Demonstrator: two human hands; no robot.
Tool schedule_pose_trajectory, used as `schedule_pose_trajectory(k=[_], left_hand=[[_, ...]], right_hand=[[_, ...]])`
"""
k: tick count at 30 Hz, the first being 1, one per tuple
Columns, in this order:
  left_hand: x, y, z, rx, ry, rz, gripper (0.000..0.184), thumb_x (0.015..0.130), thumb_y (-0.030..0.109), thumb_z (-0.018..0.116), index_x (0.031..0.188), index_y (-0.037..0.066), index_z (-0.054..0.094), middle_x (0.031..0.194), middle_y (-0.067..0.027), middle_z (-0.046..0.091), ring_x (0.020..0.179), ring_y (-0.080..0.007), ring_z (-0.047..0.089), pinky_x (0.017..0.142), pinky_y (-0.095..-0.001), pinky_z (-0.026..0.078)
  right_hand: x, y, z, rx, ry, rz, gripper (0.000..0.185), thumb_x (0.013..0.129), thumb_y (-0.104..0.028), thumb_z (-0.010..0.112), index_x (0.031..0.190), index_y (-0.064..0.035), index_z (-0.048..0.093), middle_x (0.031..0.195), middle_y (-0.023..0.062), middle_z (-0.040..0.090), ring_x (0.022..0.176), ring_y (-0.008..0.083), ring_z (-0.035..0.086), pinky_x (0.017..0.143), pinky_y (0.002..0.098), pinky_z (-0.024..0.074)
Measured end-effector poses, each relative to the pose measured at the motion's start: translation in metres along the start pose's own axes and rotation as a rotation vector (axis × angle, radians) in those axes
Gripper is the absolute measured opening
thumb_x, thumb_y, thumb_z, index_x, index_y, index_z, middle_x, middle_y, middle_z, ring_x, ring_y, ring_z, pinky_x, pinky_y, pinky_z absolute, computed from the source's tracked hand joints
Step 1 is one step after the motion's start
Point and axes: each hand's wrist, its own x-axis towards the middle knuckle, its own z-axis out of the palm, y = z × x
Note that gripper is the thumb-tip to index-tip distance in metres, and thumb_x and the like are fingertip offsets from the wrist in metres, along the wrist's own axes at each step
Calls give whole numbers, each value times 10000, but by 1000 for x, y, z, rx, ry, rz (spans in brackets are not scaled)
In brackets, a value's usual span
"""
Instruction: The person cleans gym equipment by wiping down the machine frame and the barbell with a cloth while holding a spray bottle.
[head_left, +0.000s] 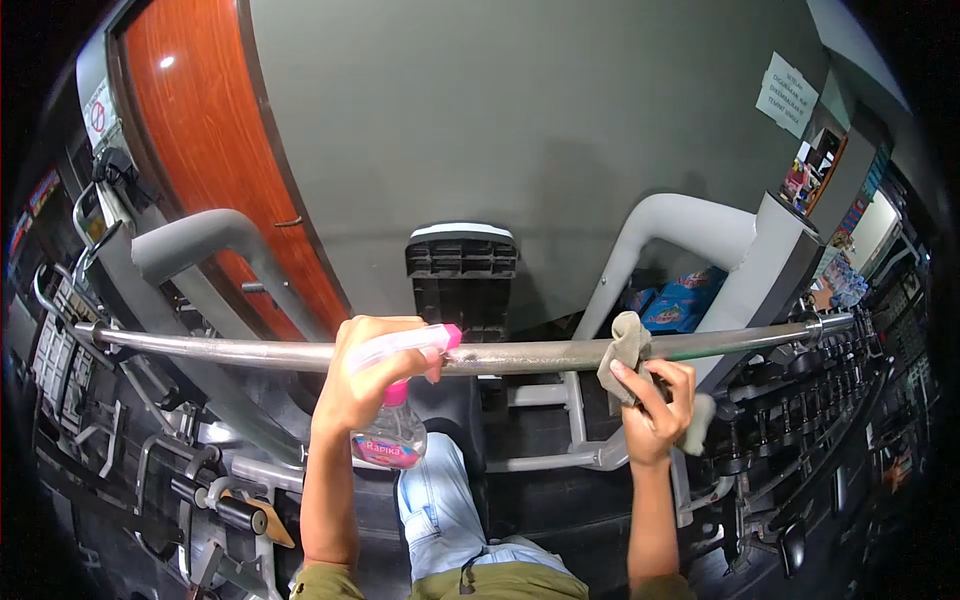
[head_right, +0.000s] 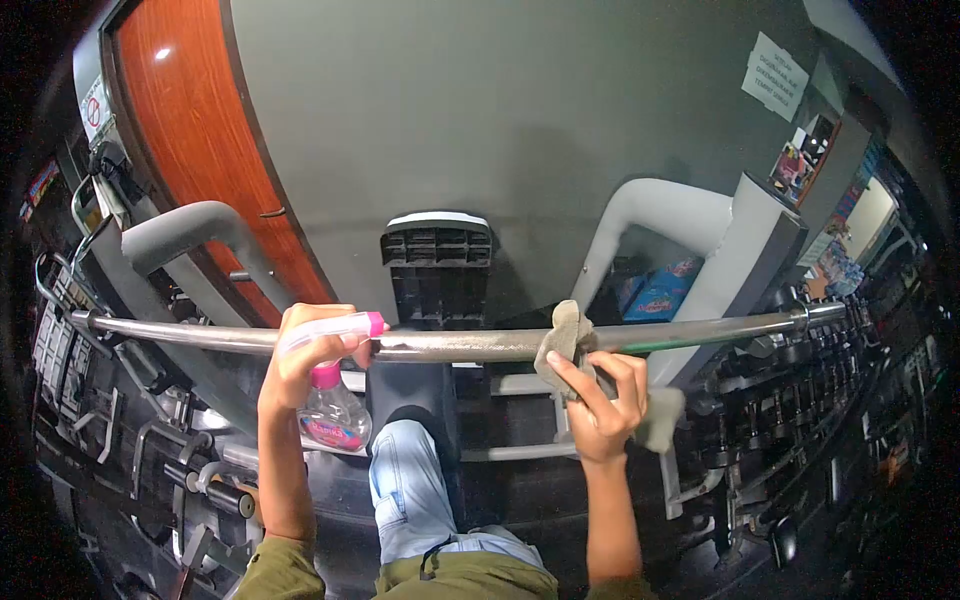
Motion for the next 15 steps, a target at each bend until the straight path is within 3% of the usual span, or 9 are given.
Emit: schedule_pose_trajectory(k=[3, 5, 9, 13, 15], left_hand=[[-2, 0, 1, -15, 13, -9, 334, 812, 326, 549, 714, 33, 677, 694, -86, 657, 613, -200, 620, 590, -320, 446], [-1, -2, 1, -20, 14, -14, 337, 815, 324, 551, 715, 28, 677, 688, -85, 655, 612, -194, 617, 589, -316, 445], [0, -7, -1, -46, -5, 8, 340, 820, 316, 558, 727, 11, 677, 685, -84, 655, 603, -190, 607, 584, -314, 440], [-2, -7, -2, -34, -13, 22, 342, 817, 317, 561, 721, 11, 678, 684, -85, 649, 597, -198, 601, 583, -321, 437], [-3, -5, -2, -45, -13, 6, 343, 815, 319, 561, 718, 12, 678, 681, -86, 645, 595, -202, 600, 583, -324, 436]], right_hand=[[-15, -16, 19, 27, 62, 113, 496, 550, -5, 771, 987, -235, 823, 869, 10, 582, 797, 235, 568, 686, 365, 508], [-20, -37, 30, 84, -49, 71, 492, 567, 30, 757, 1002, -191, 815, 872, 3, 578, 823, 239, 589, 717, 372, 517], [0, -78, 49, 250, -77, 56, 528, 568, 2, 759, 1045, -221, 814, 902, 8, 592, 778, 236, 573, 711, 373, 522], [4, -71, 36, 182, -79, 67, 525, 552, 15, 782, 1020, -220, 817, 910, 22, 580, 786, 238, 565, 696, 366, 509], [0, -49, 21, 129, -58, 142, 494, 569, 30, 784, 1007, -195, 812, 922, 39, 583, 833, 248, 582, 751, 378, 509]])
